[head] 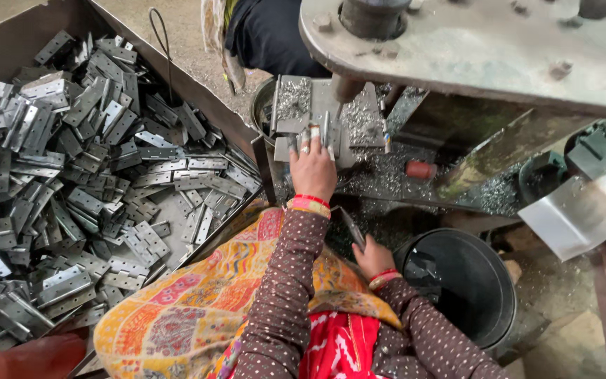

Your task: The person places metal brackets into a fixture on a drill press, lowers the drill bit to make holes, and then discards the processed brackets into a bin.

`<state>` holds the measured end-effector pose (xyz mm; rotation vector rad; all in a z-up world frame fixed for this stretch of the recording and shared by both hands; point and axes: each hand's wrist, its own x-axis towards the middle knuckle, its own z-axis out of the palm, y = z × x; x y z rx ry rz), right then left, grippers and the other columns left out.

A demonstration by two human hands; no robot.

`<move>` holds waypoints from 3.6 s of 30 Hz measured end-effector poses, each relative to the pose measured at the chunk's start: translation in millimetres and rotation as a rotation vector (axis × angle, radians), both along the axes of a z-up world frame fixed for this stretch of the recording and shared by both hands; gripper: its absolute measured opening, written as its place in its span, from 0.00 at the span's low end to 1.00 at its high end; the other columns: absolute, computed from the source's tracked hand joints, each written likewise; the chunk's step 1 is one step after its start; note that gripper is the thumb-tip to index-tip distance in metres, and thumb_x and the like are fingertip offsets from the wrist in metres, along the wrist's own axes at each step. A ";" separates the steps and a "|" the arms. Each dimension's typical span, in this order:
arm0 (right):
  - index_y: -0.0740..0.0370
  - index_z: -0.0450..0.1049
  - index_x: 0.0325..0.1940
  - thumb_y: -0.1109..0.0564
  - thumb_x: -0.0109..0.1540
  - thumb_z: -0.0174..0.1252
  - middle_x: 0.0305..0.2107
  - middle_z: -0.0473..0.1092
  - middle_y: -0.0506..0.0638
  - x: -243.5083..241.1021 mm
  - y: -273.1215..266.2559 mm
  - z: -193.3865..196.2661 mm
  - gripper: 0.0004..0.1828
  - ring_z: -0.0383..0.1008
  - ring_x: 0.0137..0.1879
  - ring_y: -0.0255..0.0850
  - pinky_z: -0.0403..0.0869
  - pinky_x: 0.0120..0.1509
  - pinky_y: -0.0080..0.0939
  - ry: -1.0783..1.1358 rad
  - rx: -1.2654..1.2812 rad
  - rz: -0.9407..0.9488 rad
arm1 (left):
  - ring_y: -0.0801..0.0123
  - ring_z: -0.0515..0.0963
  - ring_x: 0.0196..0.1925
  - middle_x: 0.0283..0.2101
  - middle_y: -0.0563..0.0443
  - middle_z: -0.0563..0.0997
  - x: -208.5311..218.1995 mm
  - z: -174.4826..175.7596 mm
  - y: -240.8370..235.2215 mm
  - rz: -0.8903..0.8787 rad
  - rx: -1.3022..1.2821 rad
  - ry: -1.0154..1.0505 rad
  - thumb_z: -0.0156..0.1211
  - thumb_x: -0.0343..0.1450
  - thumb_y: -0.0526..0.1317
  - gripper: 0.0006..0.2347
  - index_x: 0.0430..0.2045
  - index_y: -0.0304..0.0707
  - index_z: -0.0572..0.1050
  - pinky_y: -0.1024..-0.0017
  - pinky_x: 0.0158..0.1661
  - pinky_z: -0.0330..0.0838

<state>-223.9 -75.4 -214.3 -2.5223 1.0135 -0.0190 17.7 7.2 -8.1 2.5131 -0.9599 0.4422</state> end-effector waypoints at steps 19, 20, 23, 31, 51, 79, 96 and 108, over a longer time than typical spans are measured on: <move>0.63 0.73 0.41 0.36 0.61 0.58 0.30 0.76 0.66 -4.6 -4.9 -2.8 0.26 0.77 0.40 0.65 0.74 0.43 0.62 -0.017 0.069 0.019 | 0.54 0.75 0.62 0.57 0.45 0.78 12.3 0.1 -8.9 -0.054 0.043 0.041 0.53 0.72 0.38 0.10 0.33 0.37 0.82 0.49 0.61 0.63; 0.64 0.73 0.41 0.35 0.61 0.59 0.30 0.76 0.66 -0.8 -8.2 0.6 0.27 0.77 0.40 0.65 0.74 0.44 0.61 0.019 0.091 0.037 | 0.54 0.75 0.62 0.58 0.45 0.78 13.6 2.0 -7.4 -0.049 0.034 0.037 0.53 0.71 0.38 0.09 0.33 0.37 0.82 0.49 0.60 0.63; 0.64 0.75 0.40 0.32 0.60 0.60 0.32 0.76 0.65 8.9 -22.5 34.8 0.30 0.79 0.42 0.63 0.75 0.47 0.60 0.216 0.149 0.042 | 0.56 0.76 0.60 0.53 0.46 0.79 11.7 1.8 -2.4 -0.028 -0.042 -0.112 0.54 0.70 0.39 0.10 0.33 0.37 0.83 0.46 0.66 0.60; 0.62 0.72 0.42 0.36 0.63 0.57 0.30 0.76 0.65 1.2 -1.9 35.5 0.25 0.78 0.40 0.64 0.74 0.44 0.63 0.104 0.061 0.047 | 0.55 0.79 0.54 0.56 0.44 0.80 37.1 -7.5 -25.7 -0.048 -0.035 0.014 0.54 0.70 0.38 0.08 0.29 0.39 0.82 0.49 0.56 0.64; 0.62 0.70 0.46 0.41 0.64 0.57 0.26 0.75 0.59 7.8 12.7 51.0 0.21 0.78 0.34 0.58 0.75 0.40 0.57 0.053 0.200 -0.011 | 0.57 0.75 0.62 0.61 0.50 0.76 50.1 -4.7 -35.4 -0.088 0.042 -0.068 0.56 0.68 0.42 0.11 0.32 0.39 0.84 0.48 0.62 0.60; 0.68 0.74 0.41 0.31 0.63 0.60 0.24 0.76 0.65 22.5 -22.7 143.5 0.33 0.79 0.26 0.59 0.75 0.35 0.57 0.254 0.034 0.100 | 0.44 0.79 0.50 0.63 0.44 0.71 48.0 -63.7 452.8 1.123 -0.367 0.011 0.59 0.66 0.32 0.17 0.50 0.36 0.75 0.53 0.50 0.72; 0.60 0.77 0.44 0.33 0.57 0.62 0.36 0.77 0.66 22.7 -21.4 118.5 0.28 0.77 0.46 0.65 0.75 0.50 0.59 0.178 0.052 0.027 | 0.51 0.86 0.35 0.34 0.44 0.85 108.5 -200.1 395.8 1.086 0.186 0.363 0.67 0.69 0.44 0.09 0.36 0.42 0.79 0.55 0.35 0.78; 0.59 0.75 0.43 0.35 0.59 0.62 0.34 0.78 0.60 24.2 -15.1 115.7 0.26 0.79 0.44 0.60 0.75 0.50 0.58 0.196 0.057 0.029 | 0.45 0.78 0.44 0.38 0.39 0.77 74.0 -181.5 364.0 1.021 0.090 0.015 0.63 0.68 0.40 0.04 0.32 0.44 0.79 0.47 0.52 0.67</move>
